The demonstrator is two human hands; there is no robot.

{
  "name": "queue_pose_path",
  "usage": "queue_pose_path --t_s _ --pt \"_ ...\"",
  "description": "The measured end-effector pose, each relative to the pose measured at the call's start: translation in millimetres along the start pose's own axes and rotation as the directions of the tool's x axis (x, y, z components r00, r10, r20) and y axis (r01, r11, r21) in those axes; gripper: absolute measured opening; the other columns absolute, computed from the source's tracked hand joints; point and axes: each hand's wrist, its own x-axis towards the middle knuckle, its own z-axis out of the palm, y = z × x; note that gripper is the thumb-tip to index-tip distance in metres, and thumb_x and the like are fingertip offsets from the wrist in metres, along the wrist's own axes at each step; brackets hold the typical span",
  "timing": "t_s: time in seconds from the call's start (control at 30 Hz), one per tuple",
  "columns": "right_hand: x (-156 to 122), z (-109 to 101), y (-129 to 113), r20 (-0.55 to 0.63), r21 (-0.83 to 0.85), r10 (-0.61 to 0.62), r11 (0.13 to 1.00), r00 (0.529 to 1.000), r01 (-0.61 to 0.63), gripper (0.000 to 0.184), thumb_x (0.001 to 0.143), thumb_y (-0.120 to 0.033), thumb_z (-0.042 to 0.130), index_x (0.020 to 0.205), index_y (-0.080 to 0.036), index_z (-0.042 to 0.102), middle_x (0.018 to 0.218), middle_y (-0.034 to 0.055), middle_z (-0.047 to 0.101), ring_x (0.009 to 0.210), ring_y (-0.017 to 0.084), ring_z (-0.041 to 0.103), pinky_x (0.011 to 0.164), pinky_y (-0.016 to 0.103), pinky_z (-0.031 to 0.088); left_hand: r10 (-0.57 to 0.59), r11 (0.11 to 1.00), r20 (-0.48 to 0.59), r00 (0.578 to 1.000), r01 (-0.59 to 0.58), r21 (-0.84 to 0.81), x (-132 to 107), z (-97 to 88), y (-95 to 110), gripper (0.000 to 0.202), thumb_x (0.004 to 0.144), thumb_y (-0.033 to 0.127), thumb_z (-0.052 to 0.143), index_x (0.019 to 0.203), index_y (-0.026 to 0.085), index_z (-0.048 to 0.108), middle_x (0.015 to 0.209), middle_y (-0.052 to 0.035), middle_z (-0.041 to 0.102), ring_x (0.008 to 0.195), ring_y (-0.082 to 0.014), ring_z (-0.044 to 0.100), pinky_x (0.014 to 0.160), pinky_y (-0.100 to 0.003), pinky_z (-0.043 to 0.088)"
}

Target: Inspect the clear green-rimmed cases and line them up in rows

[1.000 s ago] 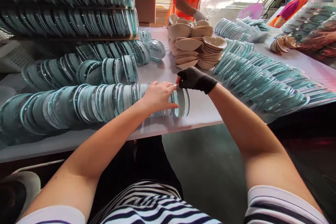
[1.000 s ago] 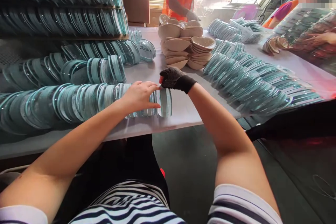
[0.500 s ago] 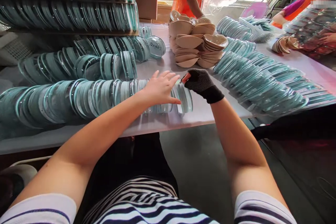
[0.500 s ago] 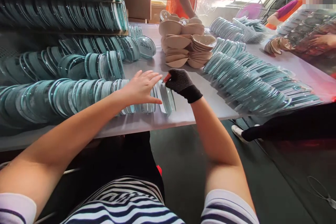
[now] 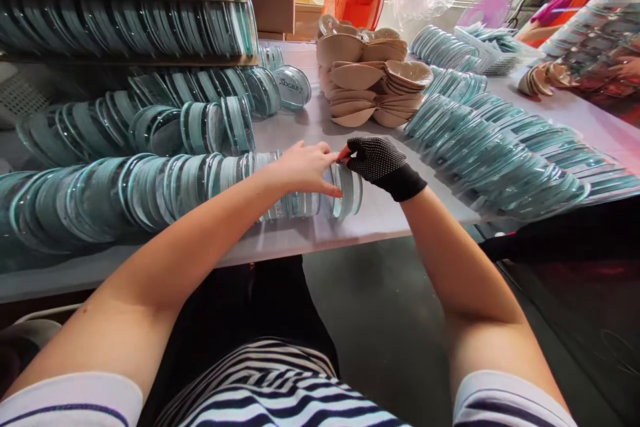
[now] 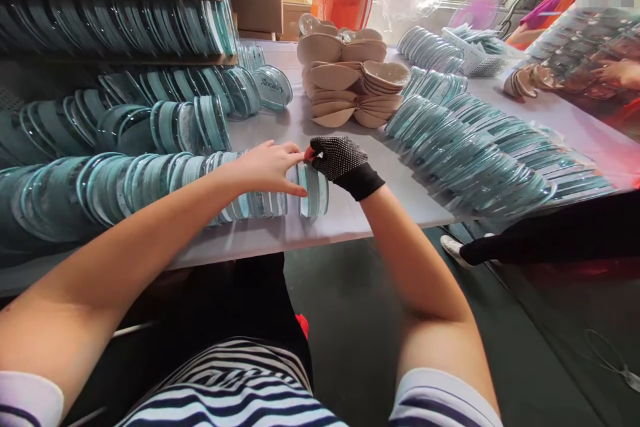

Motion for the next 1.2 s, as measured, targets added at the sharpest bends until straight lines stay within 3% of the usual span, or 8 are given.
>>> queue_pose_path --t_s 0.2,0.37,0.57,0.83,0.97,1.1,1.13,1.2 --pt "-10.0 -4.9 -20.2 0.05 -0.233 -0.064 0.97 0.997 0.074 0.021 0.084 -0.023 0.057 0.092 -0.018 0.076 0.09 0.0074 0.078 0.078 0.021 0.067 0.067 0.03 0.037 -0.005 1.0 0.042 0.999 0.005 0.0 1.3 -3.5 1.3 0.073 0.082 0.072 0.062 0.141 0.029 0.06 0.145 -0.0109 0.057 0.127 -0.0309 0.059 0.122 -0.053 0.025" --pt "-63.5 0.4 -25.5 0.056 -0.27 -0.101 0.956 0.993 0.113 0.019 0.086 -0.029 0.059 0.089 -0.021 0.076 0.089 0.0054 0.077 0.072 0.019 0.065 0.061 0.029 0.033 0.03 1.0 0.056 0.998 -0.03 -0.011 2.1 -4.8 2.3 0.082 0.08 0.072 0.064 0.149 0.029 0.054 0.15 -0.0125 0.053 0.126 -0.0336 0.059 0.122 -0.056 0.025" --pt "-132.2 55.5 -34.8 0.14 -0.405 -0.048 0.908 0.989 0.102 0.027 0.096 -0.024 0.052 0.088 -0.025 0.078 0.092 0.0055 0.08 0.066 0.019 0.066 0.056 0.032 0.032 0.042 0.999 0.047 0.998 -0.042 -0.004 4.2 -0.9 -2.4 0.077 0.078 0.072 0.066 0.145 0.035 0.056 0.15 -0.0085 0.054 0.124 -0.0303 0.06 0.122 -0.055 0.027" --pt "-167.7 114.9 -23.0 -0.101 -0.252 0.104 0.959 0.989 -0.127 0.029 0.1 -0.028 0.051 0.098 -0.025 0.079 0.1 0.0121 0.08 0.085 0.027 0.074 0.076 0.038 0.054 0.051 0.998 0.016 0.999 -0.05 -0.032 -3.4 1.8 -5.9 0.085 0.079 0.071 0.064 0.153 0.033 0.048 0.153 -0.0075 0.051 0.126 -0.0317 0.06 0.106 -0.042 0.047" --pt "-169.8 113.0 -22.3 -0.29 -0.062 0.17 0.979 0.942 -0.196 0.023 0.096 -0.038 0.054 0.093 -0.029 0.075 0.086 0.0102 0.077 0.082 0.028 0.073 0.079 0.042 0.059 0.028 0.999 0.011 1.0 -0.028 -0.036 -3.1 1.8 -5.9 0.086 0.079 0.072 0.063 0.154 0.032 0.048 0.154 -0.0076 0.051 0.128 -0.032 0.059 0.106 -0.04 0.047" --pt "-137.7 96.4 -17.3 -0.614 0.314 0.368 0.925 0.698 -0.211 0.044 0.095 -0.053 0.054 0.128 -0.023 0.061 0.117 0.0163 0.071 0.101 0.028 0.071 0.09 0.045 0.059 0.05 0.998 -0.018 0.999 -0.05 -0.034 -1.3 0.4 -3.5 0.085 0.085 0.071 0.059 0.156 0.028 0.044 0.155 -0.0111 0.052 0.138 -0.0322 0.051 0.117 -0.043 0.037" --pt "-124.8 92.5 -15.8 -0.614 0.354 0.374 0.918 0.695 -0.181 0.055 0.094 -0.056 0.056 0.137 -0.022 0.054 0.131 0.0186 0.065 0.112 0.028 0.069 0.095 0.046 0.058 0.045 0.997 -0.057 0.997 -0.048 -0.054 -4.6 -0.7 -3.6 0.082 0.089 0.069 0.056 0.158 0.026 0.042 0.156 -0.0118 0.051 0.14 -0.031 0.049 0.118 -0.043 0.036" --pt "-99.1 88.1 -14.2 -0.546 0.35 0.333 0.924 0.769 -0.151 0.069 0.092 -0.06 0.059 0.147 -0.021 0.046 0.148 0.0195 0.054 0.131 0.029 0.059 0.107 0.048 0.052 0.017 0.994 -0.183 0.983 -0.037 -0.103 -20.1 -3.2 -6.1 0.073 0.098 0.059 0.049 0.159 0.021 0.038 0.158 -0.0126 0.05 0.142 -0.028 0.048 0.12 -0.043 0.033"
